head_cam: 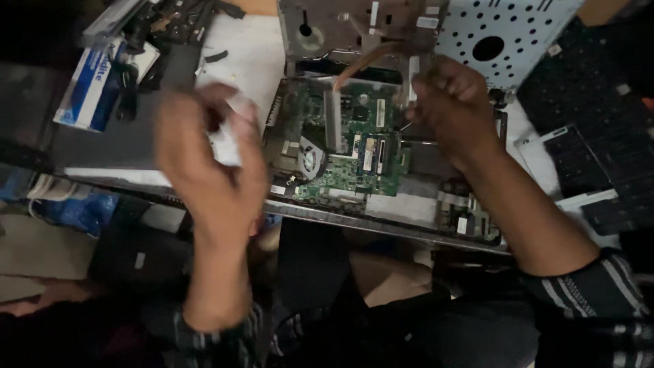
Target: The person installs a small white component onto a laptop motherboard, then attaches a copper heat pipe and fan assembly. They use a screwdriver to secure the assembly with screws while working on a cluttered workbench.
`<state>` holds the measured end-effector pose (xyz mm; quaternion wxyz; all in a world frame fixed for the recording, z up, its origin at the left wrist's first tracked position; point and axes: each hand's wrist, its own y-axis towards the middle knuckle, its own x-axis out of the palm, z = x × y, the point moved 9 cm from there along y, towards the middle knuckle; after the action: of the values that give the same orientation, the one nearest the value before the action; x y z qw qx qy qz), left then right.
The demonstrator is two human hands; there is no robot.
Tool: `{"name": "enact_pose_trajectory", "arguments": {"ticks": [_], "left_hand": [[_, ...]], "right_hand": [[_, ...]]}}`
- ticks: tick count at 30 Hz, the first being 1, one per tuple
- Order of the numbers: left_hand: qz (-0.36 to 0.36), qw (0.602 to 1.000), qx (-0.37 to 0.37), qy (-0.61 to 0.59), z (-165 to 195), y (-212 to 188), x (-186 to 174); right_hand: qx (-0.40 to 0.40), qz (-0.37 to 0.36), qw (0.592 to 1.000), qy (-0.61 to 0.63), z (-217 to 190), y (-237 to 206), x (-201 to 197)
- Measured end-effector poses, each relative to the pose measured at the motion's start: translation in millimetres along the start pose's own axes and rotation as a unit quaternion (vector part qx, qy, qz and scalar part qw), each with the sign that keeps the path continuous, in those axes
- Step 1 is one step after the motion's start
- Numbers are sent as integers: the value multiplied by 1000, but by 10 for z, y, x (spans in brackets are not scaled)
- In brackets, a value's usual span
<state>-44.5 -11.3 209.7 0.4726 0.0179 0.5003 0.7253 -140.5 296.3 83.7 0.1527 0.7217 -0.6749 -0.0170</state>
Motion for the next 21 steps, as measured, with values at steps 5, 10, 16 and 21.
{"name": "enact_pose_trajectory", "arguments": {"ticks": [5, 10, 16, 21], "left_hand": [[-147, 983, 5, 107, 52, -550, 727], [-124, 988, -39, 78, -219, -572, 725], [-156, 955, -248, -55, -704, -554, 501], [-225, 943, -221, 106, -618, -612, 439]], "right_hand": [[41, 15, 997, -58, 68, 12, 16], [34, -9, 996, -76, -8, 21, 117], [22, -34, 996, -80, -44, -18, 199], [25, -52, 995, -75, -38, -19, 254]]}}
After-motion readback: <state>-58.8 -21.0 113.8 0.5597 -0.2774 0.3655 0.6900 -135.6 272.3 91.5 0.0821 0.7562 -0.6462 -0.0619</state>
